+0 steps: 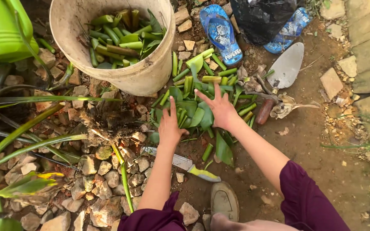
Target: Chopping water hyacinth plants into smaller pieces using a knife and placing them into a bucket.
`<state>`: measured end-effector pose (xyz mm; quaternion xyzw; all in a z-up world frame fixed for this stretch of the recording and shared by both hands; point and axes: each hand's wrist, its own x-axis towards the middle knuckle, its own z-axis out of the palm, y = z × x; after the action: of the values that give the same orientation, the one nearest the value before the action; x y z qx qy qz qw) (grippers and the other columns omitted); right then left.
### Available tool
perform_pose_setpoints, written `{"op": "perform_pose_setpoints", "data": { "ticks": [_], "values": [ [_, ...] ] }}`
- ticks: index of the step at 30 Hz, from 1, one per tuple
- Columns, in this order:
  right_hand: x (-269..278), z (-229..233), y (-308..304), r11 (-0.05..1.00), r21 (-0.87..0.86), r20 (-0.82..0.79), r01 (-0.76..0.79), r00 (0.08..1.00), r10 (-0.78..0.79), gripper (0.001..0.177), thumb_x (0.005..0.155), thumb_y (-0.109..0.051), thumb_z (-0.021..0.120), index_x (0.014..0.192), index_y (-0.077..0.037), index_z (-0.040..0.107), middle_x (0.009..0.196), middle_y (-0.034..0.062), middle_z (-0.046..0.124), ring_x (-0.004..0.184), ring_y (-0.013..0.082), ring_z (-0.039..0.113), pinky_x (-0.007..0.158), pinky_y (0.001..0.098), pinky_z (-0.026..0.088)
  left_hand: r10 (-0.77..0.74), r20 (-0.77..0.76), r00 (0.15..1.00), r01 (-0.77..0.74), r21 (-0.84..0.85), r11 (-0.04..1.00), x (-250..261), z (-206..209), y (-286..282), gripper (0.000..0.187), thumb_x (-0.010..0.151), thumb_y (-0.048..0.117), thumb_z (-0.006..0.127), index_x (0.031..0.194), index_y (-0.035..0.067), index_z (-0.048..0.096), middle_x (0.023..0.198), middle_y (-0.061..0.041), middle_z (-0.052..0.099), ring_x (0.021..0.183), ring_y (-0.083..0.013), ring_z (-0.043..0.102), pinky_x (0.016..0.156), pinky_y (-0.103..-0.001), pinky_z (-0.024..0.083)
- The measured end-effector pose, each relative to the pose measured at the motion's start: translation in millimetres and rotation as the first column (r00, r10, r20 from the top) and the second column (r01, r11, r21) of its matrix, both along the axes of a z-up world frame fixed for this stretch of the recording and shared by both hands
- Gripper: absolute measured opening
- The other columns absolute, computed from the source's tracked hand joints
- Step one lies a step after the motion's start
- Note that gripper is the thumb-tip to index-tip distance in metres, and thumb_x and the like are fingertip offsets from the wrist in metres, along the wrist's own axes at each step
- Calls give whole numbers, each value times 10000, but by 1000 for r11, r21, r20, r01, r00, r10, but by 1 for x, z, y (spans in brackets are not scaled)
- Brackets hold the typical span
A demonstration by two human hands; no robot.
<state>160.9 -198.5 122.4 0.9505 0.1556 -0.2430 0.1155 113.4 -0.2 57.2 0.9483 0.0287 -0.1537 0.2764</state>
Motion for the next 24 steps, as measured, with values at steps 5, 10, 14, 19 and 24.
{"op": "perform_pose_setpoints", "data": {
  "ticks": [5, 10, 14, 19, 24],
  "values": [
    [5, -16, -11, 917, 381, -44, 121, 993, -113, 1243, 578, -187, 933, 1597, -409, 257, 1559, 271, 247, 1208, 517, 539, 1043, 496, 520, 2, 62, 998, 7, -153, 988, 3, -25, 2, 1289, 602, 120, 960, 1604, 164, 150, 1462, -239, 451, 1175, -436, 600, 951, -491, 535],
    [-1, -35, -24, 684, 729, 60, 20, 994, -93, 980, 619, -258, 937, 1480, -171, 477, 1446, 261, 420, 1300, 444, 522, 1065, 466, 479, 32, 136, 990, 14, -329, 944, -6, -23, -20, 967, 630, 8, 862, 1500, 107, 451, 1354, -184, 575, 1202, -417, 605, 1004, -472, 515],
    [-2, 4, -14, 582, 813, 98, -22, 990, -99, 958, 570, -199, 932, 1418, -72, 505, 1353, 178, 538, 1338, 365, 523, 1142, 426, 419, 145, 198, 969, -9, -563, 827, 0, -9, -29, 903, 610, -38, 823, 1444, 61, 491, 1343, -200, 576, 1234, -412, 593, 1060, -453, 484],
    [7, 85, -2, 489, 872, 111, -33, 985, -130, 1006, 478, -146, 929, 1384, -64, 501, 1283, 135, 572, 1250, 278, 575, 1115, 375, 455, 157, 376, 913, 134, -641, 755, 20, 89, -7, 864, 603, -44, 813, 1410, 38, 517, 1319, -201, 596, 1249, -407, 588, 1087, -439, 474],
    [44, 213, 44, 394, 830, 434, -396, 901, -7, 910, 616, -149, 952, 1393, -18, 496, 1332, 160, 586, 1260, 307, 594, 1120, 382, 467, 170, 673, 720, 317, -536, 782, 49, 225, 47, 774, 673, -3, 861, 1375, 43, 538, 1305, -210, 593, 1252, -420, 581, 1075, -438, 486]
  ]
}}
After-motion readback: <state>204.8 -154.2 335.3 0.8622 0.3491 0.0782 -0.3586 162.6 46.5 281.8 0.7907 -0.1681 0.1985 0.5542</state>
